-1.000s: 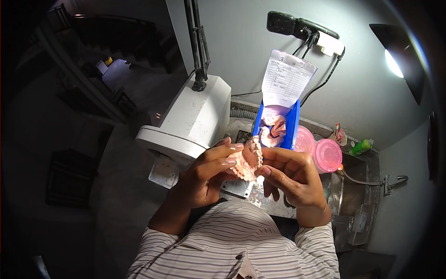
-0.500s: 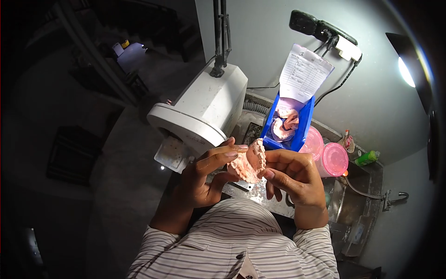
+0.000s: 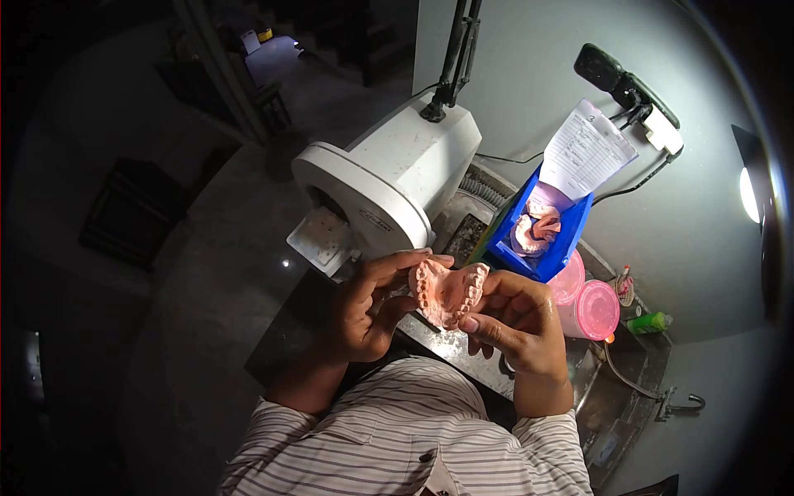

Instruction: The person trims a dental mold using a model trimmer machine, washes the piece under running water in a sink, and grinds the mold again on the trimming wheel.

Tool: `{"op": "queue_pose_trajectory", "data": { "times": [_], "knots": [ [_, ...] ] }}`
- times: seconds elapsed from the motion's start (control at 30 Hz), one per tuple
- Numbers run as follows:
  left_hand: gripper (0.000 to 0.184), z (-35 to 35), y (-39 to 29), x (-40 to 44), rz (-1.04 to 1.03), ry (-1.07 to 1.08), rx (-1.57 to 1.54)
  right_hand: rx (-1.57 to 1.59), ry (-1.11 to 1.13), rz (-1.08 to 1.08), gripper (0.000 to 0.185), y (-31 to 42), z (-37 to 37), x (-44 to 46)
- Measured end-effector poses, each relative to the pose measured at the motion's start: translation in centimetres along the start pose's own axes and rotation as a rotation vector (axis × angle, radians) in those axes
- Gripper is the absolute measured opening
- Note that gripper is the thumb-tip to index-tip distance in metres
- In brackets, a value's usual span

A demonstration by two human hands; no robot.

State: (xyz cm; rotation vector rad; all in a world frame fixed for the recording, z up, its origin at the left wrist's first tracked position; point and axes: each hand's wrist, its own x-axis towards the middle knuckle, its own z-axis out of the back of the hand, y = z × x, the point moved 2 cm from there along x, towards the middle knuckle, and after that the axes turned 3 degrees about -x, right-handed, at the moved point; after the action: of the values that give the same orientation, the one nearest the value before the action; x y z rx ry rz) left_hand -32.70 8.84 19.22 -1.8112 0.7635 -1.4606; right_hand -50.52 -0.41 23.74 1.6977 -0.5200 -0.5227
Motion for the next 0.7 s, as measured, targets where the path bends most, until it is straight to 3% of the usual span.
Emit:
{"op": "queue_pose_trajectory", "data": {
  "times": [0.27,0.47,0.7],
  "knots": [
    [0.041,1.1,0.6,-0.8,0.092,0.016,0.051,0.041,0.069,-0.023,0.022,-2.5,0.3,0.6],
    [0.036,4.7,0.1,-1.2,0.143,0.030,0.311,0.096,-0.135,0.131,0.047,-5.8,-3.4,2.7],
    [0.034,10.3,0.7,-2.0,0.196,0.037,0.186,0.018,-0.209,0.132,0.047,-8.8,-8.1,5.4]
  ]
}}
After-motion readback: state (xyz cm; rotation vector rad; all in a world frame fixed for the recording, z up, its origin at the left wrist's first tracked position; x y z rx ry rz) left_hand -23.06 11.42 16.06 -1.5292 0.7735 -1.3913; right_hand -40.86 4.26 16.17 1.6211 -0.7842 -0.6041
